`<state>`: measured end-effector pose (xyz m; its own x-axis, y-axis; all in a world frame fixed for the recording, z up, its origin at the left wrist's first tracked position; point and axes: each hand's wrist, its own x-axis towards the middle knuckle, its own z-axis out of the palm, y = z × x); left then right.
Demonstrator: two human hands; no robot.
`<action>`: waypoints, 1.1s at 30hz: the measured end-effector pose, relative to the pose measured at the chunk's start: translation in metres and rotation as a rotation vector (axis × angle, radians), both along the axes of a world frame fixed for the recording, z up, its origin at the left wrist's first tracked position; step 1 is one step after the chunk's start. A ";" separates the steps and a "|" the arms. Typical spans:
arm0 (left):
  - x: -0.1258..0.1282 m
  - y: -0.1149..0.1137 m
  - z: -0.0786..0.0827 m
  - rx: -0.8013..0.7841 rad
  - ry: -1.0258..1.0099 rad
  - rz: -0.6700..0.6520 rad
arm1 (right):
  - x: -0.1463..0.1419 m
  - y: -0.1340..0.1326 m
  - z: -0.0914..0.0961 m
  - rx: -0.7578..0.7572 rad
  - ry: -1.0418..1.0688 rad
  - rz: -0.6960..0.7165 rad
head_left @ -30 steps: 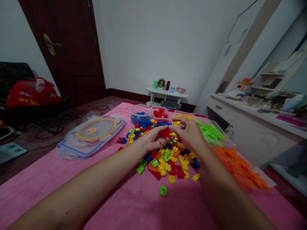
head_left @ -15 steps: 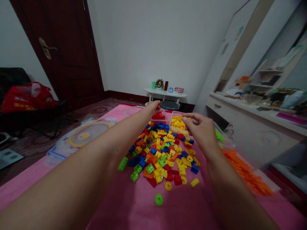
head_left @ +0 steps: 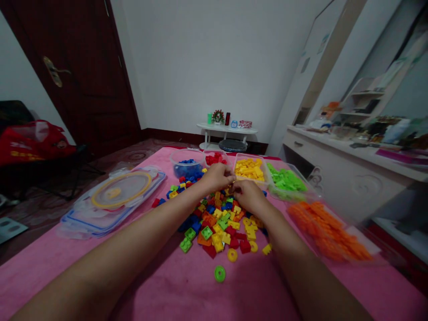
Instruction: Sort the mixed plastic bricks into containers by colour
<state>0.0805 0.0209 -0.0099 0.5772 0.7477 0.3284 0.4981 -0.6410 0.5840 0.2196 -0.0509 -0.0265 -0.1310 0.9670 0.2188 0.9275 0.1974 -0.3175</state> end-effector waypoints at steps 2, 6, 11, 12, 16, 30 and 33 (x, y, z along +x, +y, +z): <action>-0.012 -0.015 -0.005 -0.025 0.126 -0.011 | -0.004 0.000 -0.005 -0.047 -0.106 -0.018; -0.027 -0.035 -0.008 -0.110 0.304 -0.081 | -0.006 -0.002 -0.007 -0.071 -0.174 0.008; -0.025 -0.054 -0.011 0.043 0.378 -0.008 | -0.006 -0.004 -0.006 -0.083 -0.241 -0.032; -0.023 -0.058 -0.011 0.072 0.383 -0.001 | -0.006 -0.004 -0.006 -0.078 -0.247 -0.036; -0.017 -0.067 -0.015 0.138 0.326 -0.017 | -0.007 -0.005 -0.010 -0.064 -0.269 -0.061; -0.017 -0.058 -0.029 0.164 0.273 -0.015 | 0.040 -0.021 0.041 -0.391 -0.135 -0.025; -0.019 -0.058 -0.028 0.162 0.277 -0.014 | 0.033 -0.022 0.032 -0.463 -0.141 -0.055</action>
<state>0.0618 -0.0367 -0.0377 0.6711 0.6897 0.2718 0.6142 -0.7226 0.3171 0.2529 -0.0726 0.0052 -0.0747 0.9648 -0.2523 0.9729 0.0151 -0.2306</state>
